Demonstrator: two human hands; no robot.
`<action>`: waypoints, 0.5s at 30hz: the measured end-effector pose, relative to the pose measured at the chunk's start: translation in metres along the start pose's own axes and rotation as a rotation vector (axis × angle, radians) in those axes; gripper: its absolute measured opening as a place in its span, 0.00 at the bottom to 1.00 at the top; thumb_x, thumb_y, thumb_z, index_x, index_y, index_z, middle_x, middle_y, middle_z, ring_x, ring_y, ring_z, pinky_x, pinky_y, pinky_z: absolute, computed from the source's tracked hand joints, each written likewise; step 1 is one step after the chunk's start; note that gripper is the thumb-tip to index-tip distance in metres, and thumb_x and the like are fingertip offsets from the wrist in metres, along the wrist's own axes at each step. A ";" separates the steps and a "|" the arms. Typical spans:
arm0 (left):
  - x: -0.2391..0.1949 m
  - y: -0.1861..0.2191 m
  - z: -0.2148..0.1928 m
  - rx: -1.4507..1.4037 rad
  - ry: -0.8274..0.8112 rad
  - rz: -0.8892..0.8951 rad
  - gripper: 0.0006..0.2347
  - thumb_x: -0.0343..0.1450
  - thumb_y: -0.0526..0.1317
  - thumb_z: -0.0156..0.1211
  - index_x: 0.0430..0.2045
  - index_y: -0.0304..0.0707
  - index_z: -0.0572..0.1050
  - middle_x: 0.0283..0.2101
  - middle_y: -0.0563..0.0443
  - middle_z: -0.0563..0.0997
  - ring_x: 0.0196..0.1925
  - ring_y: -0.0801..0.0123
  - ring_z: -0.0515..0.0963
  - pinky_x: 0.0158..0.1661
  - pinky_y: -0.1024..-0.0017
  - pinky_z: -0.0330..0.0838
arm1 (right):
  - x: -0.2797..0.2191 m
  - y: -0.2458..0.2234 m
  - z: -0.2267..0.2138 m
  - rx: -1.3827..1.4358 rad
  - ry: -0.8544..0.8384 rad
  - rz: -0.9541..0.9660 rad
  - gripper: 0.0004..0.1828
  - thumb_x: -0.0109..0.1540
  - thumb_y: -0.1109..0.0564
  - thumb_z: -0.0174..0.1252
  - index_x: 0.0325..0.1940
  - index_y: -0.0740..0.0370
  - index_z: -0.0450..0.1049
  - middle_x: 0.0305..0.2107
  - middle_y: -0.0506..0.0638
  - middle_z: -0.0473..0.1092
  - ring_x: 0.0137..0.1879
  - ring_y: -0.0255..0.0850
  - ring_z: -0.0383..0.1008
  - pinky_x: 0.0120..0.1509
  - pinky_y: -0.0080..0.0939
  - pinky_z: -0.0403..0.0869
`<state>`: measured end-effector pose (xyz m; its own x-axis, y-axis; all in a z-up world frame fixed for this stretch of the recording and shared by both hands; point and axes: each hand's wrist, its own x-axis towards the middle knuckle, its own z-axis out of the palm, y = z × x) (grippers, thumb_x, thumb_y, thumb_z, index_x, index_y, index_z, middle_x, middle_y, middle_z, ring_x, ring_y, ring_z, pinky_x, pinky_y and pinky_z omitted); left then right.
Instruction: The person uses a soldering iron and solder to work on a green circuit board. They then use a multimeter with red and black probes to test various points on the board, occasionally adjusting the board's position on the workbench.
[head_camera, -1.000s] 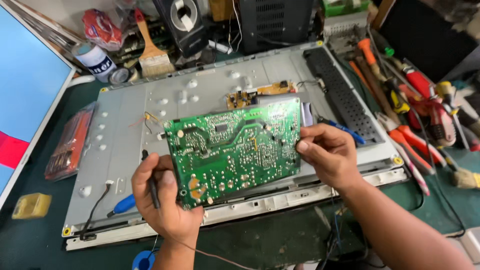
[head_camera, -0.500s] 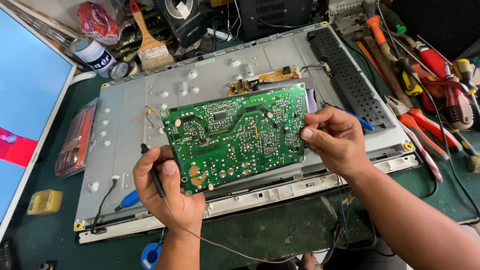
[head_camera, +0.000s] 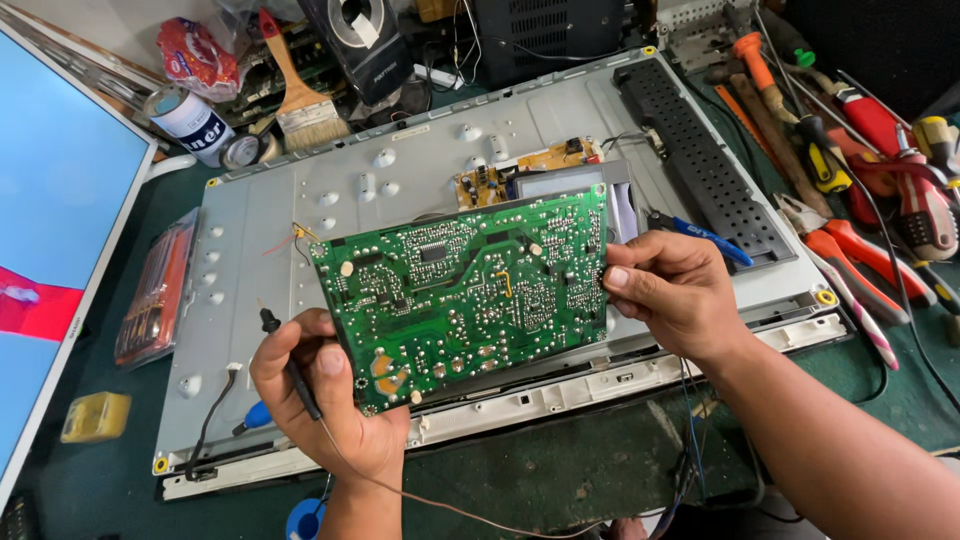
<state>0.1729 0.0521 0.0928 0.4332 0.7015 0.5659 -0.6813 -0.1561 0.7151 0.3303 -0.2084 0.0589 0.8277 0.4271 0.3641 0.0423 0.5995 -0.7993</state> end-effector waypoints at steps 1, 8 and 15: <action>0.000 0.001 0.000 0.021 -0.006 0.007 0.13 0.78 0.42 0.60 0.57 0.49 0.72 0.51 0.46 0.75 0.56 0.64 0.74 0.58 0.60 0.74 | 0.000 0.000 0.000 0.001 -0.016 -0.006 0.08 0.64 0.69 0.64 0.46 0.65 0.83 0.24 0.52 0.72 0.27 0.37 0.66 0.29 0.31 0.64; -0.001 0.003 -0.001 0.056 -0.022 0.026 0.13 0.78 0.42 0.59 0.57 0.49 0.71 0.51 0.46 0.76 0.55 0.62 0.77 0.56 0.59 0.77 | 0.001 -0.001 0.001 -0.037 -0.017 -0.007 0.08 0.65 0.69 0.63 0.46 0.63 0.83 0.23 0.50 0.72 0.26 0.36 0.67 0.29 0.31 0.65; -0.001 0.001 -0.002 0.060 -0.030 0.024 0.13 0.78 0.42 0.59 0.57 0.50 0.71 0.52 0.47 0.75 0.56 0.61 0.76 0.57 0.58 0.77 | 0.002 -0.001 0.001 -0.034 -0.041 -0.015 0.08 0.65 0.68 0.63 0.46 0.63 0.83 0.23 0.50 0.72 0.26 0.36 0.67 0.28 0.30 0.66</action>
<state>0.1702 0.0523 0.0920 0.4351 0.6757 0.5950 -0.6558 -0.2149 0.7237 0.3313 -0.2077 0.0606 0.8032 0.4463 0.3946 0.0736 0.5829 -0.8092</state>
